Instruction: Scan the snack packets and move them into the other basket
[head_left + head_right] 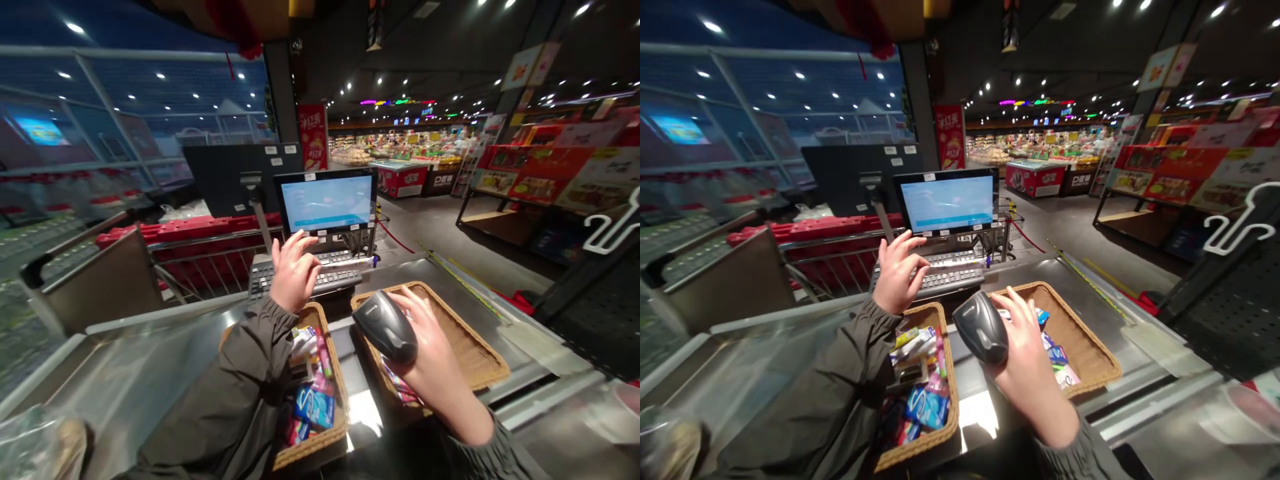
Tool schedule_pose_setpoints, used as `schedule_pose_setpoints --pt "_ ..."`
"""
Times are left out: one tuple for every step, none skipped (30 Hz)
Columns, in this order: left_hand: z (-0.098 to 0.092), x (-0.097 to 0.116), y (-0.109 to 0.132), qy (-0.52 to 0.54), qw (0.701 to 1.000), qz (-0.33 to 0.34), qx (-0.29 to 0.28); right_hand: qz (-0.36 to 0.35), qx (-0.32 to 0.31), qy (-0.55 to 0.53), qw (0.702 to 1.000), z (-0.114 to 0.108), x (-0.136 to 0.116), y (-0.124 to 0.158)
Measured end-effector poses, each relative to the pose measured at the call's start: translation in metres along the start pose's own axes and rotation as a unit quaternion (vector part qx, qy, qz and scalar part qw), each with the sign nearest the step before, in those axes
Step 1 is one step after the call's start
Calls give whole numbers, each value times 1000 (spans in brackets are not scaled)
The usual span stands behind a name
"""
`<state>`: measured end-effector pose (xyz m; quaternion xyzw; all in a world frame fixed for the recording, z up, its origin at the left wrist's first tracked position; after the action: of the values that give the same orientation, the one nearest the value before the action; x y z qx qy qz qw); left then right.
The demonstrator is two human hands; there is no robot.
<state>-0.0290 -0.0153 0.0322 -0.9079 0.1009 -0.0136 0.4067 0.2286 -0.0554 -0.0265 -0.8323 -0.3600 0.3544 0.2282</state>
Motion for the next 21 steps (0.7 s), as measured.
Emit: schedule_pose_setpoints --pt "-7 -6 6 -4 1000 -12 1 -4 -12 -5 1000 6 -7 -5" --pt "-13 -12 12 -8 1000 -23 1 -9 -23 -11 1000 11 -13 -9" --pt "-18 -18 18 -12 999 -32 1 -14 -29 -17 999 16 -20 -14" --pt "-23 -24 25 -17 999 -40 2 -20 -32 -23 999 20 -26 -18" --pt "-27 -29 31 -21 999 -47 2 -28 -33 -30 999 23 -32 -21" --pt "-31 -34 36 -25 998 -53 4 -36 -34 -37 998 26 -38 -24" --pt "-35 -39 41 -28 998 -58 4 -42 -34 -44 998 29 -44 -26" --pt "-38 -44 46 -32 998 -62 5 -48 -36 -50 997 32 -49 -29" --pt "-42 -48 50 -35 997 -65 5 -51 -42 -55 996 35 -53 -30" --pt "-45 -53 54 -39 997 -67 5 -53 -51 -59 996 37 -58 -32" --pt "-48 -56 57 -42 997 -71 4 -54 -60 -61 995 40 -61 -33" --pt "-51 -60 60 -45 996 -74 4 -55 -69 -62 994 43 -64 -33" --pt "-53 -63 63 -48 996 -77 3 -56 -77 -62 994 46 -67 -34" --pt "-55 -66 65 -50 995 -81 2 -56 -83 -63 993 49 -69 -34" --pt "-57 -69 67 -51 995 -84 1 -57 -86 -63 993 51 -71 -34" --pt "-58 -72 68 -51 995 -86 1 -56 -89 -64 992 53 -72 -35" --pt "-59 -74 70 -51 995 -87 0 -56 -90 -64 992 54 -74 -35" --pt "-59 -76 71 -50 995 -88 0 -55 -90 -65 992 55 -75 -35" --pt "-60 -78 72 -49 995 -88 -1 -55 -89 -64 993 56 -76 -35" --pt "-60 -79 73 -47 995 -89 -2 -54 -88 -63 993 56 -77 -36" --pt "-60 -80 74 -45 995 -89 -2 -52 -87 -62 993 57 -77 -36"
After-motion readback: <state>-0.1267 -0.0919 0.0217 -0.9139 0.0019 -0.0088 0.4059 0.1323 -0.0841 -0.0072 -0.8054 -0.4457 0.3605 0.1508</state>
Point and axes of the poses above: each hand's wrist, its own y-axis away from the middle knuckle, its own z-axis out of the palm, x = y × z, the point moved 2 cm from there along -y, towards the middle knuckle, and after that the axes turned 11 degrees about -y, right-handed, at the moved point
